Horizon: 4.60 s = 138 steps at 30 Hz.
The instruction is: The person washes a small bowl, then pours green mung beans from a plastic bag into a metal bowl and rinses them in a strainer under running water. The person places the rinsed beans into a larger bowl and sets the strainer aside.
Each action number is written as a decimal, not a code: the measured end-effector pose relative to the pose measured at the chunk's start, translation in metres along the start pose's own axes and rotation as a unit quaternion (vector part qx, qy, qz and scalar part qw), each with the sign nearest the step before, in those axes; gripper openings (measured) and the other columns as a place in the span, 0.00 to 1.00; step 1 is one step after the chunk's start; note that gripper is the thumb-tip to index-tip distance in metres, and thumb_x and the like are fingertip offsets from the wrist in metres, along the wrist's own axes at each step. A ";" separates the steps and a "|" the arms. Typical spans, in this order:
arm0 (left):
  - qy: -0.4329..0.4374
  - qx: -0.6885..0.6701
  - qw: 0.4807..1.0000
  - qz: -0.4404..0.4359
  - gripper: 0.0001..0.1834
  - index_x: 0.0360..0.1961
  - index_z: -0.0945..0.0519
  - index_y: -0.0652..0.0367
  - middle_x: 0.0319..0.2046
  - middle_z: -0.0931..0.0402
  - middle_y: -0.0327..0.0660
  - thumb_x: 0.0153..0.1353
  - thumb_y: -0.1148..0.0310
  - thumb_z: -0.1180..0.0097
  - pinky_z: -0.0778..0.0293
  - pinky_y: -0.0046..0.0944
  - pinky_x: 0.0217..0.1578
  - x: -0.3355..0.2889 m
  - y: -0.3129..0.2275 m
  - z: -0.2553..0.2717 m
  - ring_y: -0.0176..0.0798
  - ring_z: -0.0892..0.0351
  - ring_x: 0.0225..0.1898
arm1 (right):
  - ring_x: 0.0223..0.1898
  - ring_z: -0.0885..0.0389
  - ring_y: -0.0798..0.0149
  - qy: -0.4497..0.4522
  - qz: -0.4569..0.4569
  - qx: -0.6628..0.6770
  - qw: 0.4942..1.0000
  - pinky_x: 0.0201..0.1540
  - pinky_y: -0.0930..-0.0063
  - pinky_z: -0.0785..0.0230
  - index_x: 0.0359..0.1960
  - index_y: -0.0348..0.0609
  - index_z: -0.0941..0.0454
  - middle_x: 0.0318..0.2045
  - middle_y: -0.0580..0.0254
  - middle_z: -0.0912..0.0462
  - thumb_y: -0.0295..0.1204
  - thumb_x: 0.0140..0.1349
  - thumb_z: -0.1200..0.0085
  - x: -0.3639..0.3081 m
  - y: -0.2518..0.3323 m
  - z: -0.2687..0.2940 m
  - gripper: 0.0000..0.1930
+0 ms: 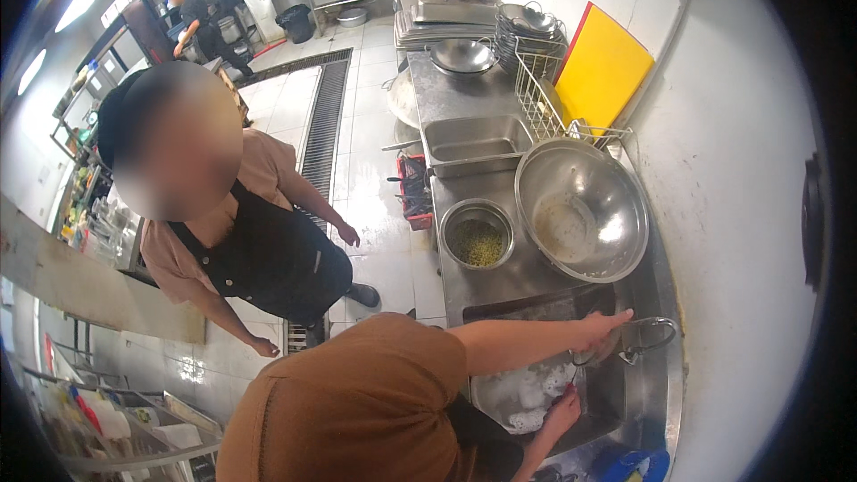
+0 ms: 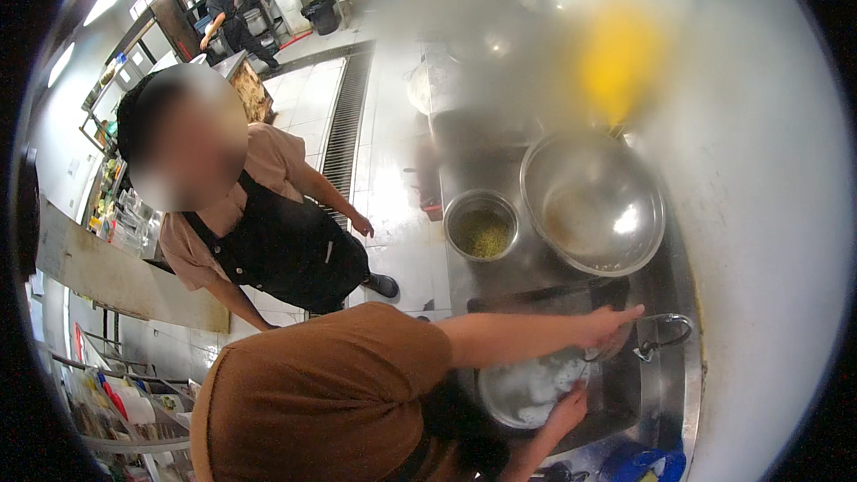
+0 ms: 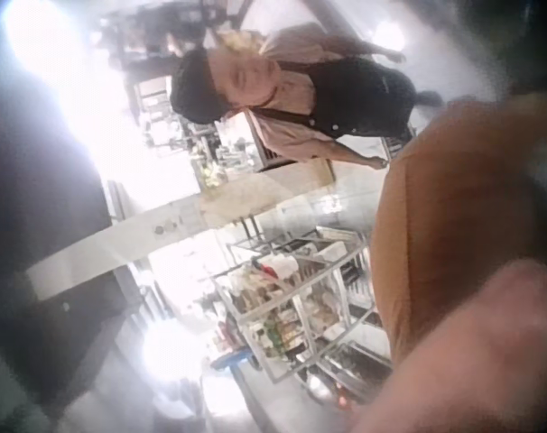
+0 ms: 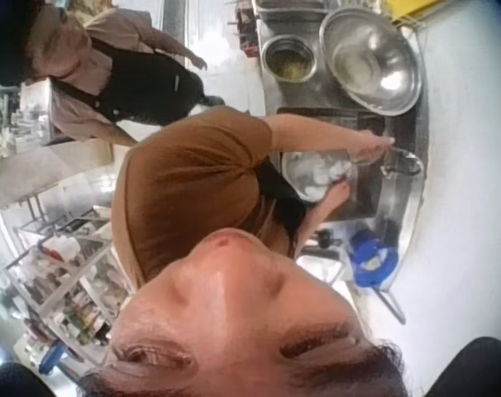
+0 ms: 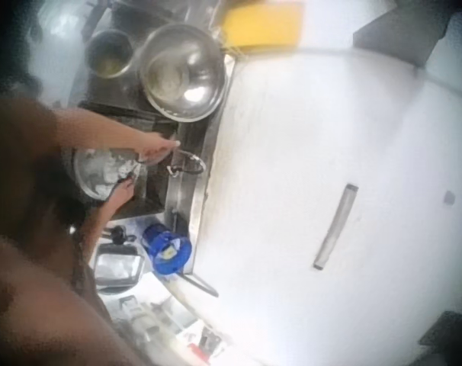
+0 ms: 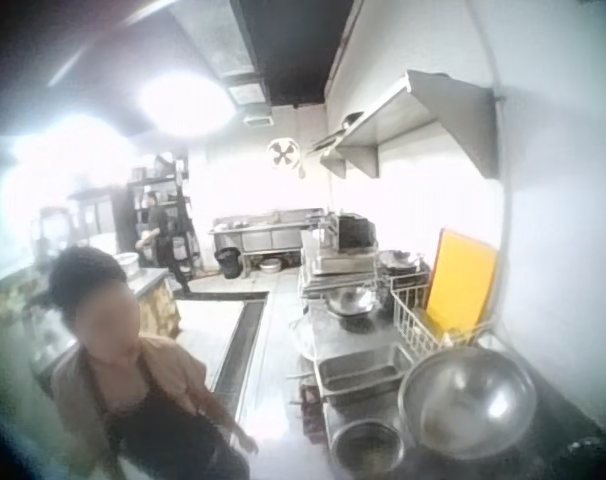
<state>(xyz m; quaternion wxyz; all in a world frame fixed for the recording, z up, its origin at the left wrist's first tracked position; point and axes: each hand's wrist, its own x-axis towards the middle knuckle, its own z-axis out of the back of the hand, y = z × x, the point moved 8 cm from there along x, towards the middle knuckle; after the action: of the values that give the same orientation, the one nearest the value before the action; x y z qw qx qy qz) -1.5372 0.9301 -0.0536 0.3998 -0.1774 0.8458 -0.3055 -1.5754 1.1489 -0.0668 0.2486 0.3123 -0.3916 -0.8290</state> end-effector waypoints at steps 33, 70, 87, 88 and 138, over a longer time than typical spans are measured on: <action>0.120 0.511 0.783 -0.333 0.32 0.70 0.28 0.59 0.76 0.39 0.58 0.77 0.48 0.57 0.42 0.60 0.75 0.010 -0.054 -0.056 0.66 0.39 0.76 | 0.11 0.47 0.75 0.061 -0.208 0.322 0.922 0.11 0.76 0.57 0.33 0.55 0.31 0.17 0.77 0.40 0.77 0.64 0.53 0.050 0.060 -0.007 0.35; -0.029 0.462 0.826 -0.322 0.26 0.59 0.17 0.58 0.58 0.20 0.62 0.66 0.52 0.44 0.27 0.60 0.64 -0.029 -0.074 0.022 0.64 0.21 0.62 | 0.07 0.45 0.72 0.172 -0.181 0.369 0.895 0.07 0.73 0.55 0.36 0.48 0.28 0.15 0.71 0.36 0.78 0.68 0.69 0.038 0.056 -0.022 0.41; -0.218 -0.045 0.970 -0.096 0.32 0.65 0.33 0.61 0.51 0.18 0.55 0.72 0.46 0.47 0.22 0.48 0.48 -0.204 -0.008 0.294 0.49 0.16 0.42 | 0.32 0.15 0.58 0.020 0.172 -0.108 0.979 0.46 0.61 0.25 0.78 0.59 0.36 0.32 0.54 0.16 0.32 0.77 0.49 0.011 0.067 -0.002 0.28; -0.217 -0.066 0.969 -0.094 0.34 0.65 0.35 0.60 0.51 0.19 0.58 0.71 0.45 0.45 0.23 0.48 0.47 -0.207 -0.011 0.296 0.50 0.17 0.44 | 0.32 0.15 0.57 0.009 0.169 -0.116 0.979 0.45 0.59 0.24 0.79 0.60 0.41 0.31 0.53 0.16 0.31 0.77 0.50 0.012 0.072 -0.001 0.31; -0.034 0.083 0.994 0.055 0.25 0.67 0.36 0.72 0.54 0.19 0.60 0.74 0.70 0.59 0.15 0.48 0.41 -0.146 0.011 0.112 0.55 0.11 0.45 | 0.17 0.43 0.77 0.212 -0.212 0.474 0.828 0.17 0.78 0.55 0.34 0.56 0.34 0.21 0.77 0.38 0.32 0.72 0.48 -0.024 0.023 -0.073 0.08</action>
<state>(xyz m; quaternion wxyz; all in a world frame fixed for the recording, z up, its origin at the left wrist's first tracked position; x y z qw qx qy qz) -1.3597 0.9755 -0.0335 0.4582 -0.1072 0.8115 -0.3463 -1.5032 1.1151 -0.0768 -0.0354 0.6354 -0.5983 -0.4868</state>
